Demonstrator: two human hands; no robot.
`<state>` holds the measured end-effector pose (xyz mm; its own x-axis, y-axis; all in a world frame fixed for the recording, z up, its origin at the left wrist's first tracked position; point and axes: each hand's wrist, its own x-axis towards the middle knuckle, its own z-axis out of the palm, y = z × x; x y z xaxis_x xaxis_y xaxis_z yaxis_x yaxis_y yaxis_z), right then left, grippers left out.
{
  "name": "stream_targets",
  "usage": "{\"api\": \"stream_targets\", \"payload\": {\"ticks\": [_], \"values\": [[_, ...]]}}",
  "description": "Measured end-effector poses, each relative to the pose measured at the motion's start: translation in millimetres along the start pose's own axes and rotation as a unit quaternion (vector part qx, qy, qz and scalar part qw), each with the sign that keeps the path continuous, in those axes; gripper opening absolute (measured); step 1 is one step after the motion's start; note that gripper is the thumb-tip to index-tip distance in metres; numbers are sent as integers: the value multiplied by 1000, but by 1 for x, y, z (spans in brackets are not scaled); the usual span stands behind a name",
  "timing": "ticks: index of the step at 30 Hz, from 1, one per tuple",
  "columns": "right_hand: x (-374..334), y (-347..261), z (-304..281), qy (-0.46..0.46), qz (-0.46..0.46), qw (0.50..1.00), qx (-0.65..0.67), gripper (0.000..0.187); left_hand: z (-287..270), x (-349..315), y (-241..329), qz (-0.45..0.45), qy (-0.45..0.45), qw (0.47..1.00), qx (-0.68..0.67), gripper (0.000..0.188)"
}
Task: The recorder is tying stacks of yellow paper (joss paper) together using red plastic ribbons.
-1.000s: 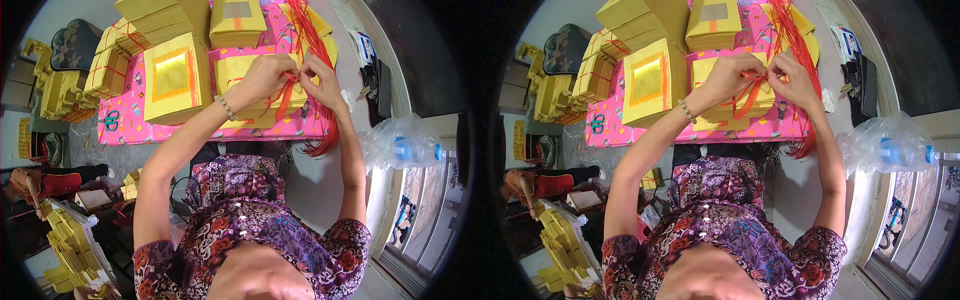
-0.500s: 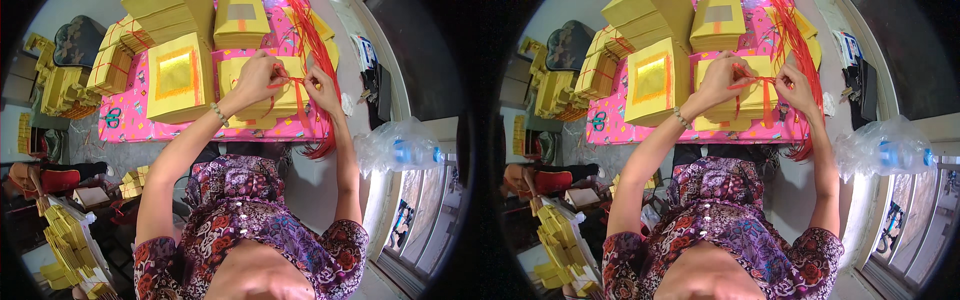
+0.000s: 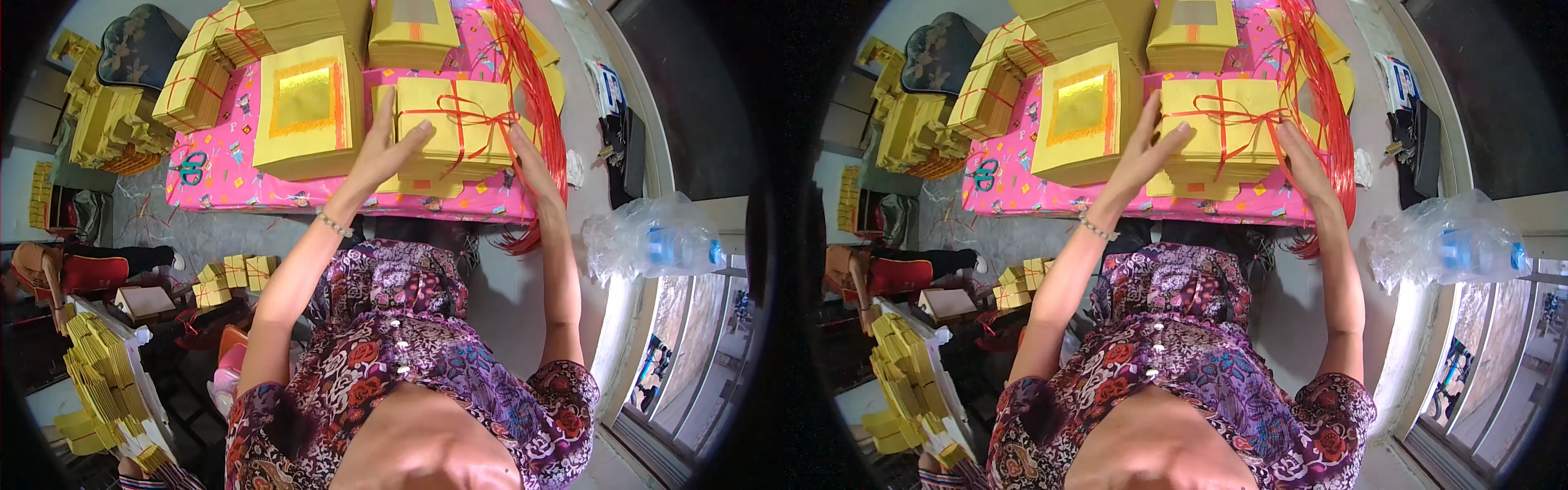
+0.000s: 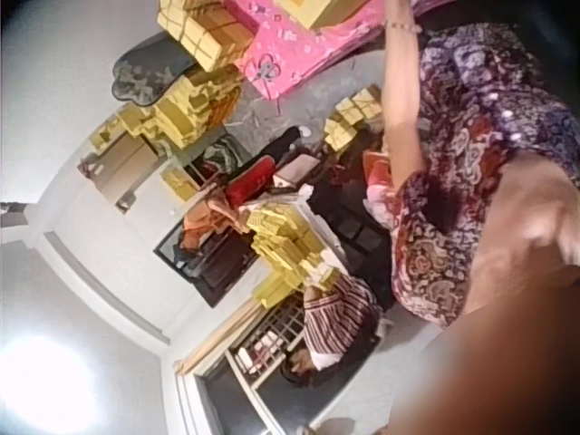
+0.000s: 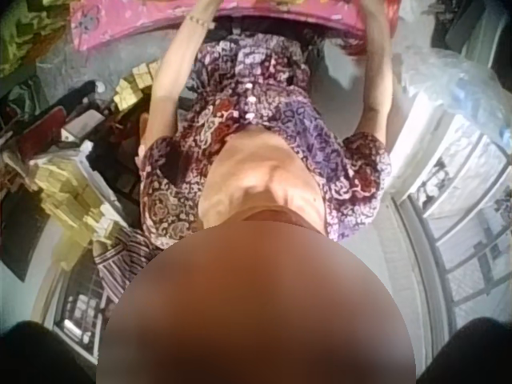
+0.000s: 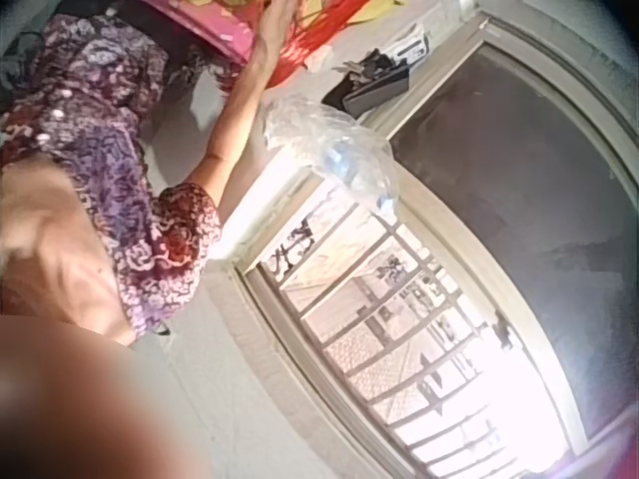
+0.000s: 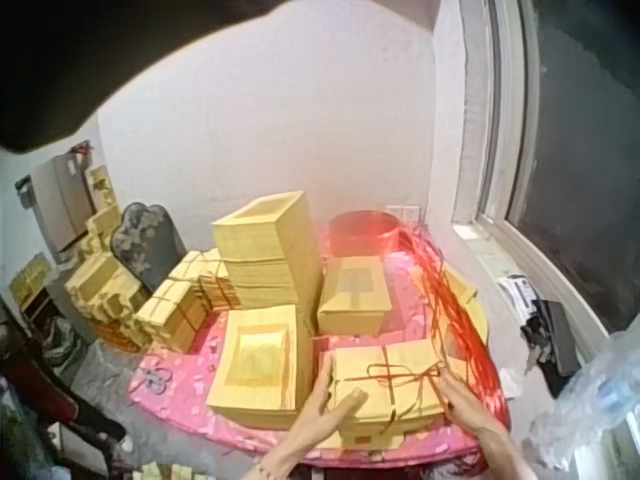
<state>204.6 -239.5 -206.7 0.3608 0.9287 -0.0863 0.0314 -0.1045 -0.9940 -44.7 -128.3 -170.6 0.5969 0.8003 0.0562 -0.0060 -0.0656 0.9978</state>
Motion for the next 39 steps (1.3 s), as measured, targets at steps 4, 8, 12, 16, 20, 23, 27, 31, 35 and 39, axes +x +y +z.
{"api": "stream_targets", "payload": {"ticks": [4,8,12,16,20,23,27,31,35,39], "values": [[-19,-27,23,-58,31,982,180,61,8,0,-9,-40,-9,993,-113,94],[-10,-21,13,-51,60,973,217,59,8,4,13,-111,-30,977,-182,93],[-15,-60,23,-71,6,969,236,59,-5,6,23,-50,-39,983,-173,91],[-9,-53,31,-78,-72,971,214,68,-5,-1,0,99,-7,994,-43,98],[-2,-9,36,-67,-90,981,161,76,0,-18,-38,166,29,986,19,99],[-13,3,38,-79,-74,982,156,75,4,-32,-57,186,63,976,92,101],[-17,9,26,-101,-121,979,131,75,17,-47,-55,219,63,968,106,105],[-14,-3,30,-26,-53,985,160,68,16,-50,-41,210,73,974,45,104],[4,-3,30,-39,-68,984,162,60,19,-39,-20,122,130,983,-34,92],[18,-4,44,-66,24,986,154,62,17,-27,-21,5,102,983,-150,84]]}}
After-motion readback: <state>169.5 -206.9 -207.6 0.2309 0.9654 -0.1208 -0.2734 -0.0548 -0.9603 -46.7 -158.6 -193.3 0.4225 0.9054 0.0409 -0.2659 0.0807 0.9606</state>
